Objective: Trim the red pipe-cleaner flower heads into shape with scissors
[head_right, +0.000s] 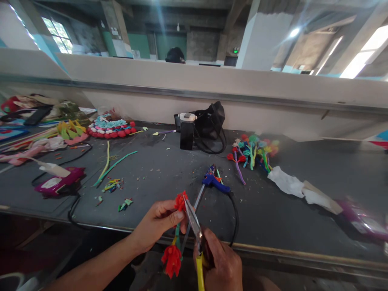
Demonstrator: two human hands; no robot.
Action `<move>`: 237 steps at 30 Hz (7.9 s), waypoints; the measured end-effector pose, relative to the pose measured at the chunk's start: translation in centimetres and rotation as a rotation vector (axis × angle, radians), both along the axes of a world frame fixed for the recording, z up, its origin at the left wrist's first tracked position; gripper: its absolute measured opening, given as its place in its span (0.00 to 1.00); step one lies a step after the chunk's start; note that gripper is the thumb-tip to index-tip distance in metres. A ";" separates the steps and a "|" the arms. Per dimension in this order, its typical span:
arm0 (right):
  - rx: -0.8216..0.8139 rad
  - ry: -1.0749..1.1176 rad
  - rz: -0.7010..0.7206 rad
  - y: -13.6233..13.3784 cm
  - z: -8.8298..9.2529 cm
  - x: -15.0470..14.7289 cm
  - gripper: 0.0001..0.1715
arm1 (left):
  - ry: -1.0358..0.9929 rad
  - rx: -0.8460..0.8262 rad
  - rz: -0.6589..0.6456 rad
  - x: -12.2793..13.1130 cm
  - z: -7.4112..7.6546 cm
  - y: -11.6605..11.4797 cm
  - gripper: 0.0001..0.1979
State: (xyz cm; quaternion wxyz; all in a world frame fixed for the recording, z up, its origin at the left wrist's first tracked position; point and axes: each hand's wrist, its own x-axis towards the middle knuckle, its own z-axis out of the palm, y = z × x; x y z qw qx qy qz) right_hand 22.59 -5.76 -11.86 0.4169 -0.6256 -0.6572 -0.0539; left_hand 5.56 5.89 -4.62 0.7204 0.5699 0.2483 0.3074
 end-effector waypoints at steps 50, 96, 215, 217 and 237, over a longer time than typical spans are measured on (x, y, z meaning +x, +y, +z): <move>-0.018 0.141 0.057 0.2 1.3 -0.4 0.07 | -0.199 -0.200 -0.172 -0.3 -0.6 0.3 0.18; 0.012 0.109 0.123 0.2 1.2 0.1 0.08 | -0.381 -0.352 -0.337 0.2 -0.9 0.3 0.17; 0.091 -0.454 -0.375 1.2 0.1 -1.3 0.15 | -0.198 -0.420 0.445 1.4 0.8 -1.2 0.17; 0.066 -0.456 -0.377 1.1 0.2 -1.3 0.16 | -0.192 -0.407 0.453 1.4 0.7 -1.3 0.17; -0.135 -0.170 -0.140 2.4 0.9 -0.2 0.17 | -0.187 -0.355 0.436 1.4 1.1 -0.2 0.13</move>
